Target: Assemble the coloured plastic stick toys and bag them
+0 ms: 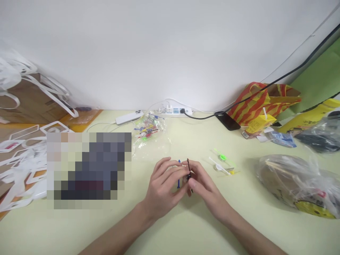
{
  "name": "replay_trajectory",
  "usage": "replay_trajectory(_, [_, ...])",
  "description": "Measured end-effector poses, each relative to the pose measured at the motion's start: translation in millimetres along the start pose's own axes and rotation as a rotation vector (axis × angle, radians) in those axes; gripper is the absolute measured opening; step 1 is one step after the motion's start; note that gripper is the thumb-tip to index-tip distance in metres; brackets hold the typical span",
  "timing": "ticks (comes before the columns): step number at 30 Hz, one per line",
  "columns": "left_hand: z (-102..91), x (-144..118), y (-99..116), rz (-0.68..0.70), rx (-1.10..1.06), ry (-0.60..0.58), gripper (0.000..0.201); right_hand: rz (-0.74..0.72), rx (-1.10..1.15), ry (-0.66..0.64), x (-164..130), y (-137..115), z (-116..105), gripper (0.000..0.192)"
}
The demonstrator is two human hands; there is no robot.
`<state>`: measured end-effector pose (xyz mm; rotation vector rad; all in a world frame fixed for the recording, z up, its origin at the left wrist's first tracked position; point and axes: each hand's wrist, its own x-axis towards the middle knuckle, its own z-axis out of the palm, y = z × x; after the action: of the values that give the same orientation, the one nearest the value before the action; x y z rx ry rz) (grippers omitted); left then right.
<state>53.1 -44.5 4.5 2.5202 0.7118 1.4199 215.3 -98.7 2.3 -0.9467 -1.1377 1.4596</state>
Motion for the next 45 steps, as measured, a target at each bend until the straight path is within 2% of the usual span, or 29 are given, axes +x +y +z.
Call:
replay_trajectory(3, [-1.4,0,-4,-0.02,-0.065,0.035,0.028,-0.09,-0.055,0.05,2,-1,-2,0.03])
replay_trajectory(6, [-0.5,-1,-4,-0.037,-0.15,0.022,0.031,-0.113,-0.007,0.062,4,-2,-6,0.023])
replay_trajectory(13, [1.5,0,-3,-0.004,-0.201,0.032,0.031,0.019,0.219,-0.003,9,1,-12,0.02])
replay_trajectory(19, [2.0,1,0,0.003,-0.233,0.074,0.034,0.126,0.371,-0.094,9,8,-15,0.027])
replay_trajectory(25, [1.3,1,5,-0.016,-0.241,0.081,0.032,0.167,0.452,-0.187,9,13,-21,0.026])
replay_trajectory(45, [-2.0,4,6,0.004,-0.304,0.045,0.03,0.228,0.456,-0.219,8,19,-28,0.036])
